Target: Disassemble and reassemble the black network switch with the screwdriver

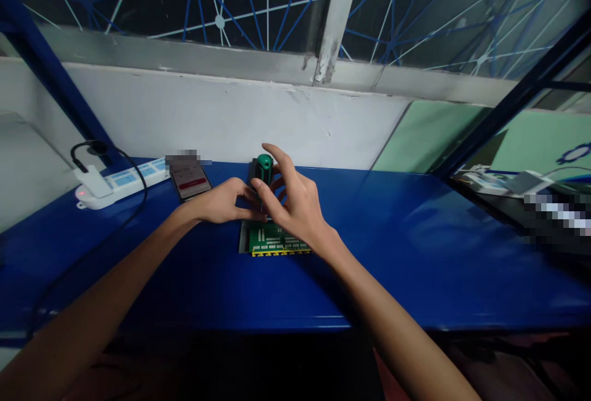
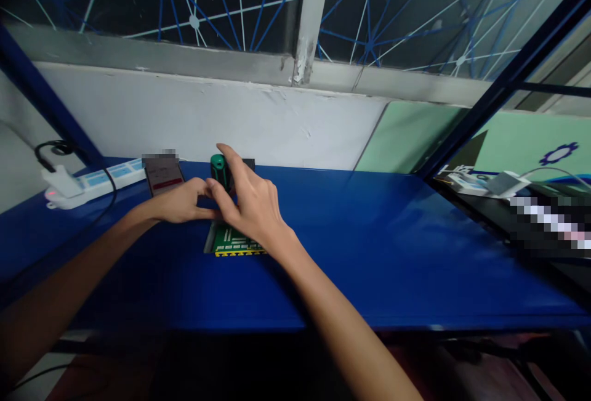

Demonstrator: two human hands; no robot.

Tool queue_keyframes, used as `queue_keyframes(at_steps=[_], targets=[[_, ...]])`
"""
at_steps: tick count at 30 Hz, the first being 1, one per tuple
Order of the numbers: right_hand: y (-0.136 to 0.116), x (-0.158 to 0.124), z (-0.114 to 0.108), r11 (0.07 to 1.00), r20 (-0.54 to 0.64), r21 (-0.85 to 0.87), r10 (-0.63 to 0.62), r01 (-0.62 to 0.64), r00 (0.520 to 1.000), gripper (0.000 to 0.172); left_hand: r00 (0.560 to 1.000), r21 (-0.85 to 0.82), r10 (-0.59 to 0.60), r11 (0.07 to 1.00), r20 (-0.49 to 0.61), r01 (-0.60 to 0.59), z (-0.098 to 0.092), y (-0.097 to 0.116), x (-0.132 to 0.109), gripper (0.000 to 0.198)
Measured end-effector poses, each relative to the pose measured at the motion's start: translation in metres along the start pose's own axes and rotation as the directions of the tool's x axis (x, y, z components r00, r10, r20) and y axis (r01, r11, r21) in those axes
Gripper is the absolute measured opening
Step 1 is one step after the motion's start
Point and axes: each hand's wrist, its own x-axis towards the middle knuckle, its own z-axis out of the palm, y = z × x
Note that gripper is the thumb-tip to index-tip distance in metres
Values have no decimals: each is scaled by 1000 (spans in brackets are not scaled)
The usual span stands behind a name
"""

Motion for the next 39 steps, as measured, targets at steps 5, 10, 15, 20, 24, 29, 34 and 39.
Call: queue_keyframes(at_steps=[5, 10, 15, 20, 24, 29, 34, 39], targets=[[0, 0, 0, 999, 7, -37, -22, 22, 1000, 51, 998, -18, -38, 999, -53, 37, 3, 0, 0, 17], [-1, 0, -2, 1000, 44, -28, -5, 7, 999, 53, 995, 42, -42, 998, -92, 46, 2, -2, 0, 13], [-2, 0, -2, 999, 39, -30, -19, 20, 999, 54, 998, 25, -42, 999, -44, 43, 0, -2, -1, 14], [0, 0, -2, 999, 41, -47, -20, 22, 999, 52, 999, -4, -39, 999, -9, 39, 0, -2, -1, 17], [1, 0, -1, 999, 39, -43, -19, 21, 999, 51, 999, -1, -27, 1000, -40, 27, 0, -4, 0, 15], [0, -1, -1, 1000, 34, -21, -22, 23, 999, 52, 999, -2, -23, 1000, -39, 23, -1, -3, 0, 14], [-1, -1, -1, 1000, 28, 0, -17, 17, 999, 52, 1000, -1, -21, 1000, -7, 21, -1, 1, -1, 16], [1, 0, -1, 1000, 43, 6, -16, 16, 999, 50, 999, 11, -8, 1000, -36, 8, 0, 2, 0, 17]])
